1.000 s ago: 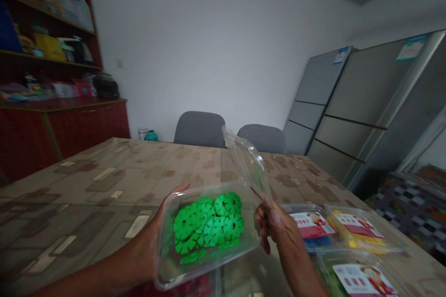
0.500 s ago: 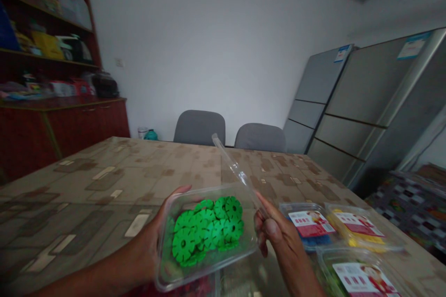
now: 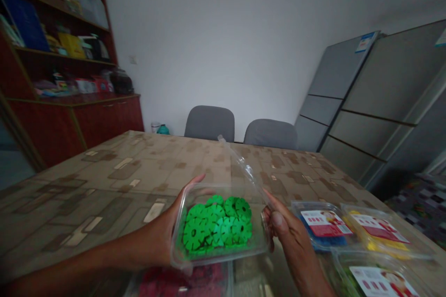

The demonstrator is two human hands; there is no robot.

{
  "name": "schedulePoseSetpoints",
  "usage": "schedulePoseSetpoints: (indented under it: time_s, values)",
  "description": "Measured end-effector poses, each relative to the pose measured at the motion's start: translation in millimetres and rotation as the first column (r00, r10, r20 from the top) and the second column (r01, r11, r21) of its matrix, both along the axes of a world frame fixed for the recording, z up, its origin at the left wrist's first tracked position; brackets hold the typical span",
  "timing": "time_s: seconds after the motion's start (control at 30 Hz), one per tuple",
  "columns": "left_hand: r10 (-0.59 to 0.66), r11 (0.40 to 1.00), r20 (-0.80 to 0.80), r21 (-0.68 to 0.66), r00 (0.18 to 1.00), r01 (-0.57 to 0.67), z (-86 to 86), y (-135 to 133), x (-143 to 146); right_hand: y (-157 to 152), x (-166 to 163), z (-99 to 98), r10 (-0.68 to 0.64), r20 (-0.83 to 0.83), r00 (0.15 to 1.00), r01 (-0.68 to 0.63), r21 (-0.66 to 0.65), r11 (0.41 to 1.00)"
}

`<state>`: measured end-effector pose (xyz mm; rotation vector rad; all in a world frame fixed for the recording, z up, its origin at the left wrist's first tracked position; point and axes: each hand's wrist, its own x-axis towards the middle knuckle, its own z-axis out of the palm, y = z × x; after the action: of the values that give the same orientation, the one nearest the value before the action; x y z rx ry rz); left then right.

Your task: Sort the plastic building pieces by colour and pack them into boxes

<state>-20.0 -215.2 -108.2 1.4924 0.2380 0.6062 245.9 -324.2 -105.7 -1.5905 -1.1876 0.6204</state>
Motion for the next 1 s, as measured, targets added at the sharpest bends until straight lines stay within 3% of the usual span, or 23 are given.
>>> schedulePoseSetpoints:
  time_s: [0.33, 0.47, 0.63, 0.83, 1.0]
  values:
    - [-0.030, 0.997, 0.028, 0.067, 0.999, 0.028, -0.5, 8, -9, 7, -25, 12.7, -0.003, 0.134, 0.991, -0.002, 0.036, 0.999]
    - [-0.002, 0.995, 0.067, 0.098, 0.998, -0.005, -2.4, 20, -7, 16, -26, 12.2, -0.001, 0.024, 1.000, -0.001, 0.109, 0.994]
    - [0.131, 0.985, 0.062, 0.103, 0.989, -0.136, -2.8, 62, -9, 20, -15, 0.3, 0.059, -0.140, 0.988, -0.041, 0.128, 0.991]
    - [0.259, 0.964, -0.089, 0.084, 0.962, -0.251, -23.7, 96, -24, 4, 1, -11.9, -0.023, 0.141, 0.990, 0.013, 0.070, 0.997]
    - [0.204, 0.979, -0.172, 0.038, 0.964, -0.200, -44.8, 106, -35, 0, 4, -26.0, -0.084, 0.453, 0.888, 0.103, -0.017, 0.995]
